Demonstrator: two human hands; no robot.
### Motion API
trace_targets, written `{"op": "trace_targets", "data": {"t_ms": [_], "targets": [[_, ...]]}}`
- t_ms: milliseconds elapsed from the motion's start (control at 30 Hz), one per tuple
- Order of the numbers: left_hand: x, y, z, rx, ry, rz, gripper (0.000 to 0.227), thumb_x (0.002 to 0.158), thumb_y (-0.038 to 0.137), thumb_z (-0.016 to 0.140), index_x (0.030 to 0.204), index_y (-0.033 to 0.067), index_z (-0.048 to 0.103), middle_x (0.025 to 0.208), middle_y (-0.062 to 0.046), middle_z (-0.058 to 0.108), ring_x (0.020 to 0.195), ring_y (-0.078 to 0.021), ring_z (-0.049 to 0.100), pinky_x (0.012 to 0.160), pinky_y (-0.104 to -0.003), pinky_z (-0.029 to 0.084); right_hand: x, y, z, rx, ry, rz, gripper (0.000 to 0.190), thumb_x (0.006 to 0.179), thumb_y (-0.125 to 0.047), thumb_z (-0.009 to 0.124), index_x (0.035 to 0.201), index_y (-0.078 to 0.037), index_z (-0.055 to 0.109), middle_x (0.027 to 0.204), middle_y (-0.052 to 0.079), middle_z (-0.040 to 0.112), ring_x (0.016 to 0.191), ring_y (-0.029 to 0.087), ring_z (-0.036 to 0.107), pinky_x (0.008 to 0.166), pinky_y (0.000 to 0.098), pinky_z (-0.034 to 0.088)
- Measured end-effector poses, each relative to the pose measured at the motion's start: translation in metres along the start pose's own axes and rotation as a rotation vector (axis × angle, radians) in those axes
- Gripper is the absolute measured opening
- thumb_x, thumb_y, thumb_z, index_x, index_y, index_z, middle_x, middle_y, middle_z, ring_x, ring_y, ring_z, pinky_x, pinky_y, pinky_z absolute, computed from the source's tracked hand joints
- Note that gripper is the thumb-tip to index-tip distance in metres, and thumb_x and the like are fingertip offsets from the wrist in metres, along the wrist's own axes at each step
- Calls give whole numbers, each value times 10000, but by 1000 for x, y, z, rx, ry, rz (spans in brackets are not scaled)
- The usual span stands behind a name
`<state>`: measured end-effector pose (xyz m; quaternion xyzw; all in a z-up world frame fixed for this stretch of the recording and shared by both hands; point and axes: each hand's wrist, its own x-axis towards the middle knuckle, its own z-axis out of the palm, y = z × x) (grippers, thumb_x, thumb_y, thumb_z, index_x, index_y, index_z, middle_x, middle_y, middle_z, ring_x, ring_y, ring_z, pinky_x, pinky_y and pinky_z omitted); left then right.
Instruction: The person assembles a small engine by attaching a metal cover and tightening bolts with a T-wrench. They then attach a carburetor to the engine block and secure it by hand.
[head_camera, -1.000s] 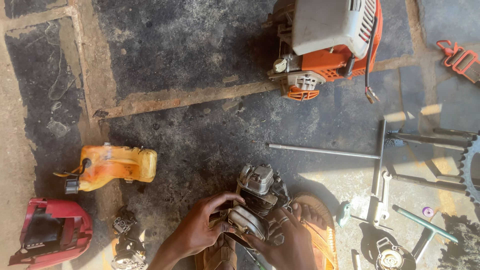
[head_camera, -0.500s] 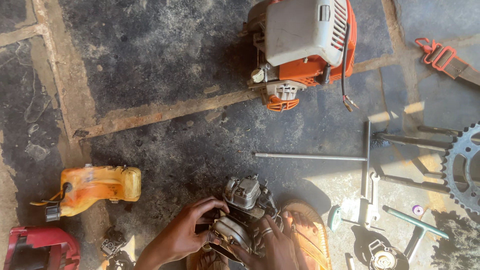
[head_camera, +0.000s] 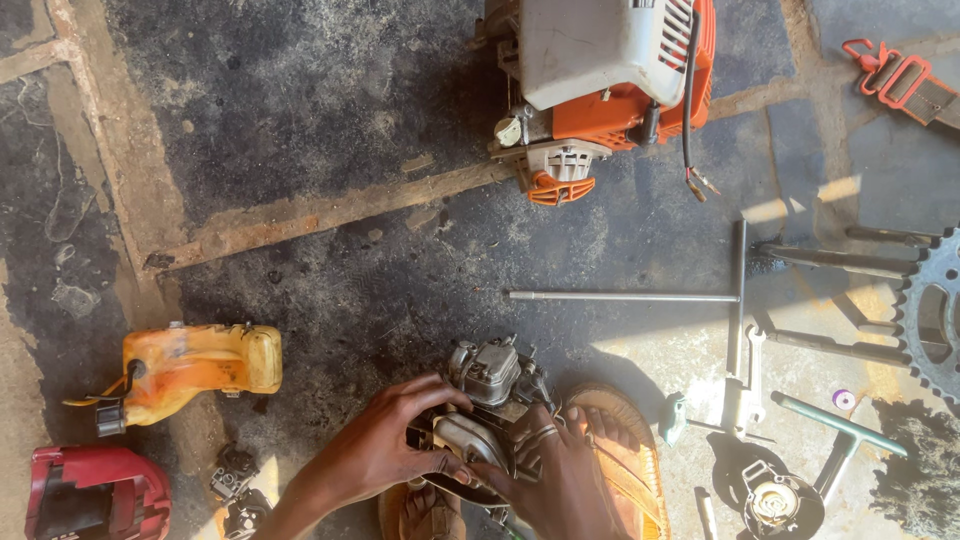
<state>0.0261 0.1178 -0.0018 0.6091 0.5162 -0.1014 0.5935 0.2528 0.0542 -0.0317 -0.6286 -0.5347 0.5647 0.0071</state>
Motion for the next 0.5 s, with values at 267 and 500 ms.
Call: {"op": "trace_targets", "data": {"t_ms": [267,500], "targets": [[0,-18,18,-143,168,118,552,701,274,894,1181,123,667,1195,-77,758,1166,-262,717,1128,-550,455,-13,43,-22,304,137,118,476,750,-292,835,1160,-114,673,1047,79,736,1026,215,724,928,364,588],[-2,-20,28,-278,347,174,765,633,464,925,1175,72,554,1180,-118,703,1207,-302,638,1132,-575,376,-5,51,-10,61,-107,52,1378,484,-394,1004,1590,-220,199,1394,103,587,1323,304,530,1197,563,254]]}}
